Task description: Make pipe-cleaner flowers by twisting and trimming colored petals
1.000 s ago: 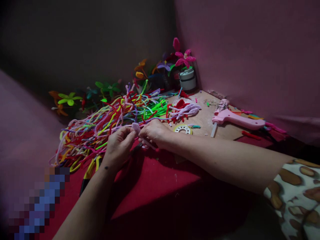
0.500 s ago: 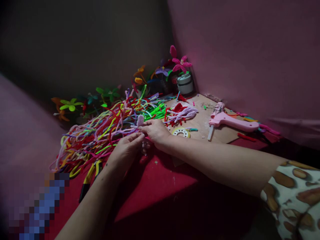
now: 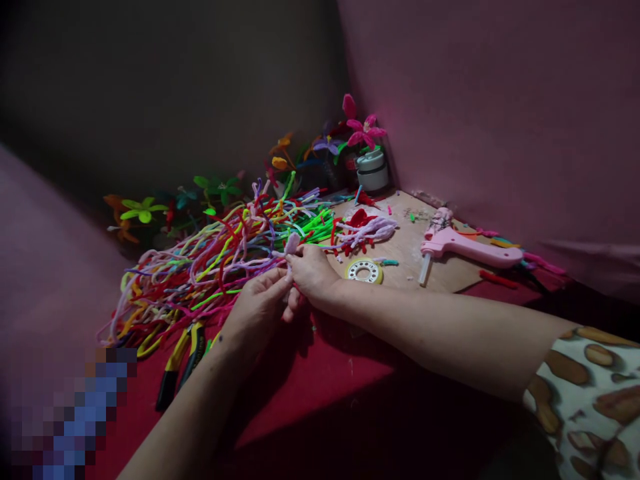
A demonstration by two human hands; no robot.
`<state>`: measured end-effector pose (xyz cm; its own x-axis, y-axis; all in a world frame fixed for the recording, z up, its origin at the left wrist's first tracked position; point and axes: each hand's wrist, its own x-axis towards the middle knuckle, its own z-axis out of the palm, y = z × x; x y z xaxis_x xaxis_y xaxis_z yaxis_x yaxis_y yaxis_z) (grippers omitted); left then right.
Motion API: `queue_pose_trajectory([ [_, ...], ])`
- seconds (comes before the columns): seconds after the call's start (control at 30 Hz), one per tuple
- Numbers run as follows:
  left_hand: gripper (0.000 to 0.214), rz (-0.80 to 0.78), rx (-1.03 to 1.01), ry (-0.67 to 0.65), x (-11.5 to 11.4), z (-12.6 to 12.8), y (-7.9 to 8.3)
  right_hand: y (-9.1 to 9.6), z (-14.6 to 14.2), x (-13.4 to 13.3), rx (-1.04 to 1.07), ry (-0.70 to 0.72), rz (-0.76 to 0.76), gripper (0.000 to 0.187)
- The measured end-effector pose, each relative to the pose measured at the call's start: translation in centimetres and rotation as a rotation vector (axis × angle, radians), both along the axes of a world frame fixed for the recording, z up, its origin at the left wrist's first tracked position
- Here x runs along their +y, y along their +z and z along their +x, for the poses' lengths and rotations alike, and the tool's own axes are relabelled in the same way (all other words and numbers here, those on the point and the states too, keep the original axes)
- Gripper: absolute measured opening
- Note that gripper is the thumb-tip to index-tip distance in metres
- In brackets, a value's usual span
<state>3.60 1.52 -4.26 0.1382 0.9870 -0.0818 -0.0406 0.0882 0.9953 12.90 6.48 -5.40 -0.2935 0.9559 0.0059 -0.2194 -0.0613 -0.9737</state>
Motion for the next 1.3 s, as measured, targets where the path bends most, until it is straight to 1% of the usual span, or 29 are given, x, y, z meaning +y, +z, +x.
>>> queue_pose_trajectory([
  [0.07, 0.026, -0.058, -0.083, -0.012, -0.2, 0.1, 0.1, 0.2, -0.1, -0.2, -0.066, -0.005, 0.036, 0.010],
  [0.17, 0.028, -0.118, -0.145, -0.073, -0.4, 0.0, 0.3, 0.2, -0.2, 0.0, -0.149, -0.095, 0.136, 0.007],
  [0.23, 0.026, -0.114, -0.083, -0.112, -0.6, -0.3, 0.4, 0.1, -0.2, 0.5, -0.181, -0.153, 0.181, 0.006],
  [0.27, 0.025, -0.118, -0.009, -0.126, -0.6, -0.6, 0.5, 0.1, -0.2, 0.8, -0.176, -0.164, 0.186, 0.006],
  [0.3, 0.025, -0.117, 0.088, -0.113, -0.7, -0.9, 0.7, 0.0, -0.1, 1.1, -0.155, -0.160, 0.179, 0.007],
  [0.33, 0.026, -0.099, 0.197, -0.059, -0.6, -1.2, 0.9, 0.0, 0.0, 1.3, -0.118, -0.140, 0.162, 0.007],
  [0.37, 0.029, -0.055, 0.305, 0.037, -0.6, -1.5, 1.1, -0.1, 0.1, 1.5, -0.067, -0.107, 0.138, 0.008],
  [0.4, 0.031, 0.016, 0.398, 0.162, -0.5, -1.9, 1.3, -0.1, 0.2, 1.5, -0.014, -0.066, 0.114, 0.008],
  [0.43, 0.033, 0.114, 0.459, 0.293, -0.3, -2.2, 1.4, -0.1, 0.3, 1.5, 0.033, -0.020, 0.087, 0.009],
  [0.47, 0.034, 0.214, 0.487, 0.393, -0.2, -2.5, 1.5, -0.1, 0.4, 1.4, 0.071, 0.034, 0.060, 0.010],
  [0.5, 0.035, 0.295, 0.495, 0.446, 0.0, -2.7, 1.5, -0.2, 0.4, 1.2, 0.099, 0.091, 0.033, 0.012],
  [0.53, 0.035, 0.353, 0.498, 0.453, 0.2, -2.9, 1.4, -0.2, 0.4, 1.0, 0.120, 0.147, 0.013, 0.015],
  [0.57, 0.034, 0.392, 0.508, 0.432, 0.3, -3.0, 1.3, -0.3, 0.4, 0.8, 0.134, 0.198, 0.002, 0.017],
  [0.63, 0.025, 0.440, 0.577, 0.385, 0.4, -3.0, 1.0, -0.4, 0.3, 0.4, 0.154, 0.272, -0.003, 0.019],
  [0.7, 0.018, 0.472, 0.679, 0.381, 0.3, -3.0, 0.9, -0.5, 0.3, 0.2, 0.161, 0.306, -0.015, 0.018],
  [0.77, 0.016, 0.467, 0.757, 0.398, 0.1, -2.9, 1.0, -0.5, 0.3, 0.1, 0.154, 0.321, -0.036, 0.016],
  [0.83, 0.016, 0.443, 0.797, 0.396, 0.0, -3.0, 1.1, -0.4, 0.4, 0.1, 0.141, 0.314, -0.036, 0.016],
  [0.9, 0.016, 0.445, 0.834, 0.365, 0.0, -3.0, 1.2, -0.4, 0.4, 0.2, 0.115, 0.288, -0.011, 0.019],
  [1.0, 0.018, 0.495, 0.923, 0.321, -0.1, -3.0, 0.9, -0.6, 0.3, 0.3, 0.063, 0.202, 0.034, 0.025],
  [1.07, 0.018, 0.525, 1.020, 0.317, -0.1, -2.8, 0.6, -0.8, 0.2, 0.5, 0.041, 0.143, 0.057, 0.026],
  [1.17, 0.017, 0.586, 1.157, 0.332, -0.3, -2.4, 0.2, -1.1, 0.1, 0.5, 0.035, 0.099, 0.076, 0.026],
  [1.23, 0.015, 0.634, 1.183, 0.329, -0.4, -2.2, 0.1, -1.2, -0.1, 0.5, 0.048, 0.096, 0.079, 0.025],
  [1.3, 0.014, 0.647, 1.161, 0.308, -0.4, -2.1, 0.1, -1.2, -0.2, 0.4, 0.062, 0.098, 0.059, 0.024],
])
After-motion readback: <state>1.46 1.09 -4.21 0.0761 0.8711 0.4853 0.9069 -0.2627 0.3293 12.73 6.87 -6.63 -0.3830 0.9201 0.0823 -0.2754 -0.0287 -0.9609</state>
